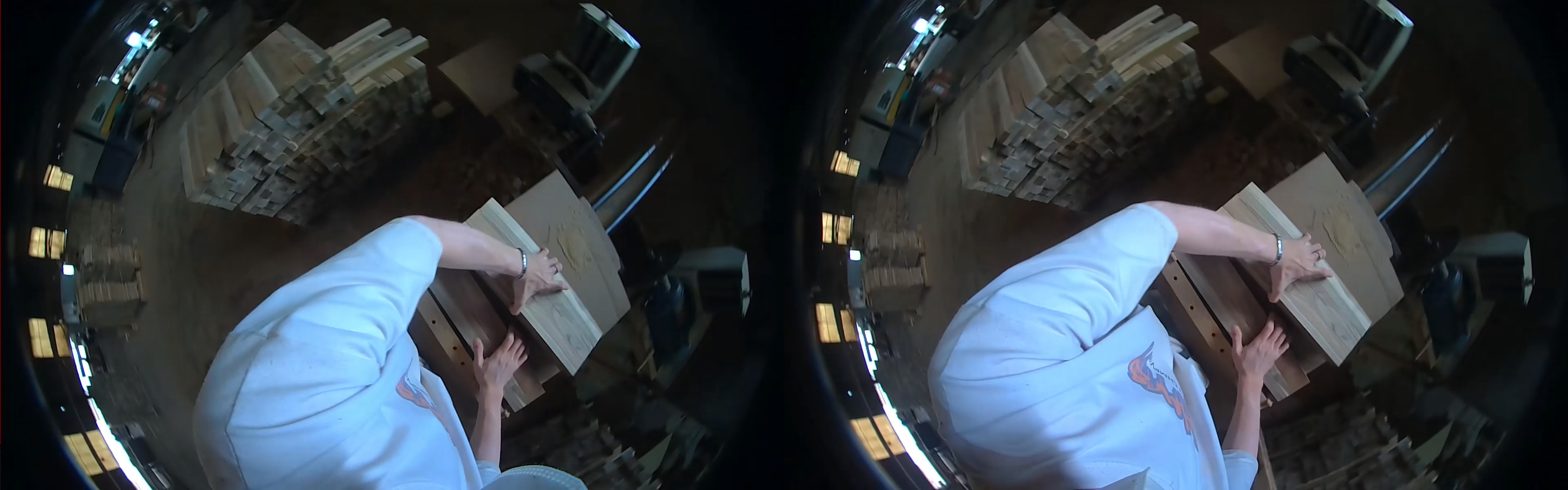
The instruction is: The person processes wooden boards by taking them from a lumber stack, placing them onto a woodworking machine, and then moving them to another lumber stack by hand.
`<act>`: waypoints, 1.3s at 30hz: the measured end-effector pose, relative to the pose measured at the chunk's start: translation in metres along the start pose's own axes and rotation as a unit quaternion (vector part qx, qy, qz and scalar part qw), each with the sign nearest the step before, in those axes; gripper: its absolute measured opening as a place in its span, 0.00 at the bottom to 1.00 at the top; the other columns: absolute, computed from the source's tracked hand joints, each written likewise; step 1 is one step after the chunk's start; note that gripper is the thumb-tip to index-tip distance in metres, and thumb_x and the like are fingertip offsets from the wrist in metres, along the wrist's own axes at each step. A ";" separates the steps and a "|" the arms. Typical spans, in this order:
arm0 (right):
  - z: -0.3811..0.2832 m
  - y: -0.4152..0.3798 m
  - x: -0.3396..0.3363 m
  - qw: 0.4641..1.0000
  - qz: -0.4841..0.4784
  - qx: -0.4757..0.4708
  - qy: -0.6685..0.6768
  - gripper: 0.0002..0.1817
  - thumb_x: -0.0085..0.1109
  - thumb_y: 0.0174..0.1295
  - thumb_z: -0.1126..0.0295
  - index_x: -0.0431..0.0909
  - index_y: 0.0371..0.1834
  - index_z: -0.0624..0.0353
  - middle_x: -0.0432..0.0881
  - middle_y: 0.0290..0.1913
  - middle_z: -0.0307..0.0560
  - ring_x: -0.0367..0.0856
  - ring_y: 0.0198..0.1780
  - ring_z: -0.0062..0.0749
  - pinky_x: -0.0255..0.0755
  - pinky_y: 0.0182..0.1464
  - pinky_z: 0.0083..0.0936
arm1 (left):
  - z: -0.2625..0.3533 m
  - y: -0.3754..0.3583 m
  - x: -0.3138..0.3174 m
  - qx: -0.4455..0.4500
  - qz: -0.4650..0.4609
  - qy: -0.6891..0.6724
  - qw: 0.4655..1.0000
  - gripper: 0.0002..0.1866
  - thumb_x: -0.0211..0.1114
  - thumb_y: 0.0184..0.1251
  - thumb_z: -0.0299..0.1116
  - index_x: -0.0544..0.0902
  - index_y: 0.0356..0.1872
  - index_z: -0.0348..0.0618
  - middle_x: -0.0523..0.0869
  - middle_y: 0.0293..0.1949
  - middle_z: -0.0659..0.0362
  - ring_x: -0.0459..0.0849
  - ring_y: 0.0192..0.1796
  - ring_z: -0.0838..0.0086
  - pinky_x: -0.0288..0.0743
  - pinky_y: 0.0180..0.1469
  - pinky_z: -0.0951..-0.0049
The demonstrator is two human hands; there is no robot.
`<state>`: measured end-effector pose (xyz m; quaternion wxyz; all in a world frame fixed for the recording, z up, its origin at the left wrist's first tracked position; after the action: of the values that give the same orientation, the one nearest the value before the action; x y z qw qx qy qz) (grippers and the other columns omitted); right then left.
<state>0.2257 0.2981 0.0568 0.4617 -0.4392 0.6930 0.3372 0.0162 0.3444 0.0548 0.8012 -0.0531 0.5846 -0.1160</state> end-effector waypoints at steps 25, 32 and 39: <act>-0.352 0.255 0.067 0.739 -0.211 0.045 0.639 0.32 0.56 0.62 0.61 0.59 0.67 0.60 0.70 0.61 0.47 0.70 0.60 0.33 0.67 0.60 0.29 | -0.095 -0.517 -0.123 -0.082 0.483 -0.625 0.607 0.54 0.67 0.46 0.50 0.48 0.73 0.42 0.64 0.64 0.48 0.64 0.66 0.65 0.57 0.68 0.65; -0.496 0.336 0.089 0.753 -0.204 0.057 0.623 0.28 0.55 0.64 0.60 0.61 0.63 0.63 0.72 0.55 0.49 0.74 0.54 0.32 0.73 0.53 0.30 | -0.165 -0.585 -0.151 -0.106 0.602 -0.628 0.482 0.50 0.62 0.48 0.46 0.49 0.73 0.39 0.66 0.62 0.51 0.66 0.64 0.66 0.61 0.65 0.65; -0.542 0.428 0.131 0.753 -0.276 0.032 0.596 0.29 0.54 0.64 0.58 0.61 0.63 0.62 0.72 0.55 0.50 0.74 0.53 0.32 0.74 0.52 0.30 | -0.256 -0.598 -0.152 -0.191 0.624 -0.621 0.434 0.56 0.64 0.44 0.47 0.45 0.72 0.30 0.63 0.63 0.41 0.64 0.65 0.59 0.59 0.66 0.67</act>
<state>-0.3795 -0.0487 0.1483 0.0422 -0.7084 0.6868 -0.1575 -0.3449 -0.1836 0.2476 0.7731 0.1165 -0.1882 0.5944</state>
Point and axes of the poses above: each hand's wrist, its own y-axis towards the middle knuckle, its own x-axis out of the palm, z = x × y, the point moved 4 cm from there along y, towards the middle knuckle
